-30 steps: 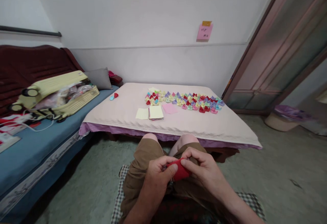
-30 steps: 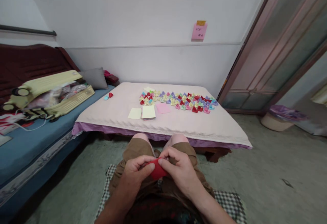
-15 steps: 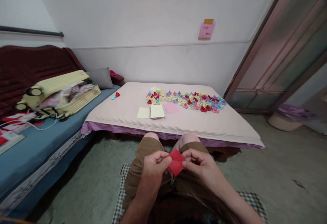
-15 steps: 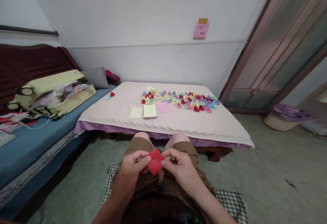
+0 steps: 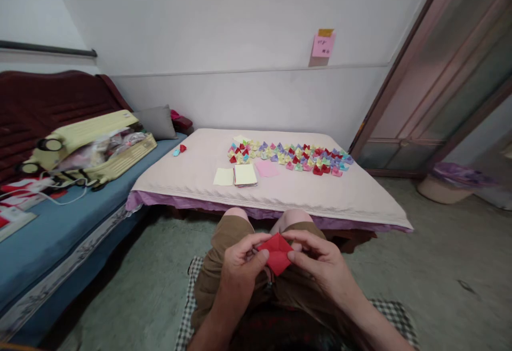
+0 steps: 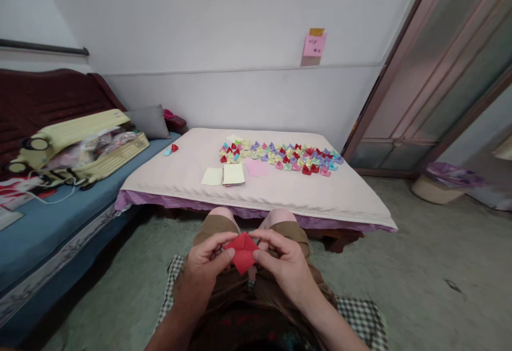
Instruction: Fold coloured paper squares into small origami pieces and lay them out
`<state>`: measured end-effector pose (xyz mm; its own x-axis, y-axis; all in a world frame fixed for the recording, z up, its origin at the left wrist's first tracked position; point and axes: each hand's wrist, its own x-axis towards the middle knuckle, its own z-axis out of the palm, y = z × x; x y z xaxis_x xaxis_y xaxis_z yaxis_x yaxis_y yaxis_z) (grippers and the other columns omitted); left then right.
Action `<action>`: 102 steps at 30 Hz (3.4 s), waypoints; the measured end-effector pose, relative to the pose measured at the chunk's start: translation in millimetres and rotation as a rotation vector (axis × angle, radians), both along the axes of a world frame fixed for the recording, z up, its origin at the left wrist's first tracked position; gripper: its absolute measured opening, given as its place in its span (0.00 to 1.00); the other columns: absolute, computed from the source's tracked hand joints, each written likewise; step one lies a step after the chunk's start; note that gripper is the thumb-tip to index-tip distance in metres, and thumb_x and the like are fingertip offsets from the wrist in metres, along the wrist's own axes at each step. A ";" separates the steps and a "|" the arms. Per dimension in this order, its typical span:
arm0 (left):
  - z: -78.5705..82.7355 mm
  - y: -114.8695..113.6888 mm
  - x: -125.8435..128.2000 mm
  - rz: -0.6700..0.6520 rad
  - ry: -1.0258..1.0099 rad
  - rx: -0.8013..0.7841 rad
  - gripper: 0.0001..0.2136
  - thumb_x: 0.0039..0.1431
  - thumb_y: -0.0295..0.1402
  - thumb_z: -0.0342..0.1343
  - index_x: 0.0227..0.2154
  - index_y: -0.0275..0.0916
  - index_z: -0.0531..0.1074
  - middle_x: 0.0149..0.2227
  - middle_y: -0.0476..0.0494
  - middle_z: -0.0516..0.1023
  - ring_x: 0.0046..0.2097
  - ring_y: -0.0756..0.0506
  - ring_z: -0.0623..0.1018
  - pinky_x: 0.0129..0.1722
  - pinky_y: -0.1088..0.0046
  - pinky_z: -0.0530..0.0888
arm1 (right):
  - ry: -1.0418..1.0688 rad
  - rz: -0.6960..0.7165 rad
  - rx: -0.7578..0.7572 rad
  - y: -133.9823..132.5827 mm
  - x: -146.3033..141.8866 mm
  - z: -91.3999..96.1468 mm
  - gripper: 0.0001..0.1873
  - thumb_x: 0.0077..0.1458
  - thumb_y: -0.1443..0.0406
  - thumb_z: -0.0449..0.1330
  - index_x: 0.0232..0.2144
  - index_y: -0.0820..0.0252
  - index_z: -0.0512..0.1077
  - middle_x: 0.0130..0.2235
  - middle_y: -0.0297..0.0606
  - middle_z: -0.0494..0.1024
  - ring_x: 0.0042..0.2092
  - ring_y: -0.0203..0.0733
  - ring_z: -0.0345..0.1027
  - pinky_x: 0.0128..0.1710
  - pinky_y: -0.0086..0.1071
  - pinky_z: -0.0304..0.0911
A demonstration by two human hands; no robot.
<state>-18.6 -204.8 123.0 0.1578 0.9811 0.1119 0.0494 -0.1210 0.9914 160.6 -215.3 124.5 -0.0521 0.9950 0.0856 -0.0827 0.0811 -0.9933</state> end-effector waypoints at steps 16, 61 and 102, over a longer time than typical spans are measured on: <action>-2.3 1.0 6.6 -0.069 -0.252 -0.149 0.07 0.50 0.31 0.60 0.33 0.36 0.75 0.27 0.49 0.76 0.27 0.50 0.71 0.28 0.77 0.68 | -0.033 0.050 -0.010 0.6 2.0 -0.7 0.10 0.48 0.66 0.66 0.36 0.57 0.80 0.25 0.32 0.77 0.28 0.36 0.68 0.32 0.29 0.64; -3.7 -2.9 9.7 0.083 -0.001 0.024 0.09 0.51 0.26 0.57 0.37 0.39 0.75 0.35 0.48 0.80 0.38 0.45 0.77 0.38 0.73 0.72 | -0.575 -0.160 0.459 -1.3 -1.4 -7.4 0.07 0.56 0.67 0.59 0.37 0.56 0.76 0.33 0.39 0.80 0.36 0.44 0.73 0.37 0.35 0.66; -34.0 14.3 12.6 -0.061 -0.258 -0.189 0.14 0.46 0.34 0.63 0.37 0.35 0.72 0.23 0.52 0.75 0.24 0.51 0.71 0.26 0.77 0.66 | -0.262 -0.027 0.109 -3.1 -4.8 -1.3 0.04 0.53 0.64 0.61 0.30 0.59 0.73 0.27 0.33 0.74 0.30 0.38 0.67 0.31 0.29 0.62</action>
